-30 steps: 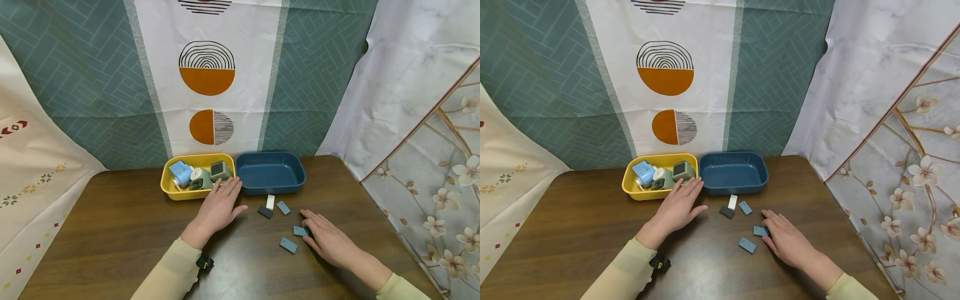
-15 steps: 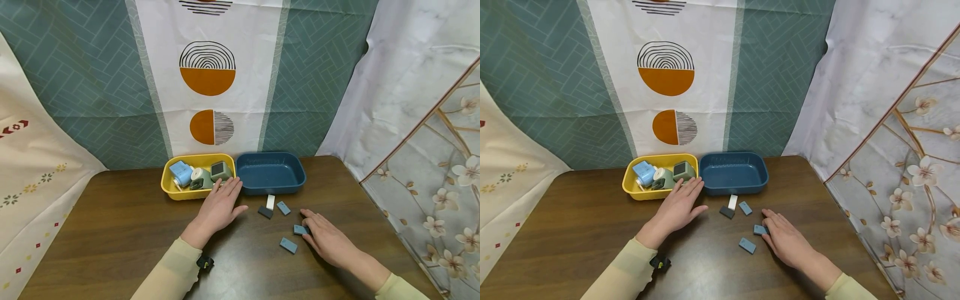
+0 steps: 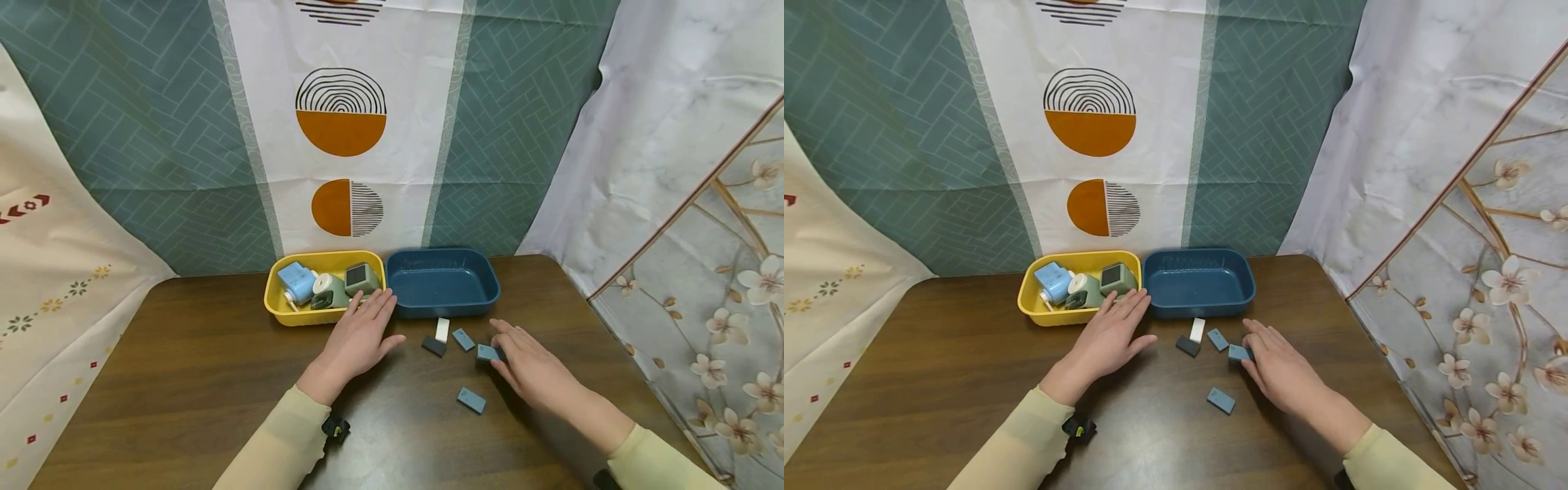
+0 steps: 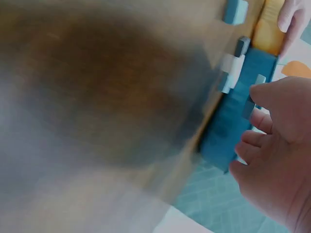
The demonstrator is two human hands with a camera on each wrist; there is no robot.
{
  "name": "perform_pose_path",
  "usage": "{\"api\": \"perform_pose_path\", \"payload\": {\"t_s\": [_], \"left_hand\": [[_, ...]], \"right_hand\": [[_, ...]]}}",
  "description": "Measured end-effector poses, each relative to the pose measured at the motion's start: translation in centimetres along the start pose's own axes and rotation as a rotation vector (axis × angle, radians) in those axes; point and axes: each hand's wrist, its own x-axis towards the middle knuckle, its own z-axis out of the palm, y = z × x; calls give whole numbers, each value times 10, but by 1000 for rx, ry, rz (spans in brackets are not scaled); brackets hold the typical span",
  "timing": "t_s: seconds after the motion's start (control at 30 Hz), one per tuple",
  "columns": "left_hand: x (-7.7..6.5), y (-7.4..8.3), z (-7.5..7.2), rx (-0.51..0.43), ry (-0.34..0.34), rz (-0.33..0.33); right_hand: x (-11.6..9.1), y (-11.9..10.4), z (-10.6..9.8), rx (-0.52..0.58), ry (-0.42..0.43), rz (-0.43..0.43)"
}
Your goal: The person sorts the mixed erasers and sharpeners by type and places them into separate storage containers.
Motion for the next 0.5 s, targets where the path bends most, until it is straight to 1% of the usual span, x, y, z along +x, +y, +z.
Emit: {"api": "perform_pose_path", "payload": {"t_s": [0.17, 0.5], "left_hand": [[2, -1, 1, 5, -3, -2], [1, 0, 2, 17, -15, -7]], "right_hand": [[20, 5, -9, 9, 17, -2], [62, 18, -24, 30, -14, 30]]}}
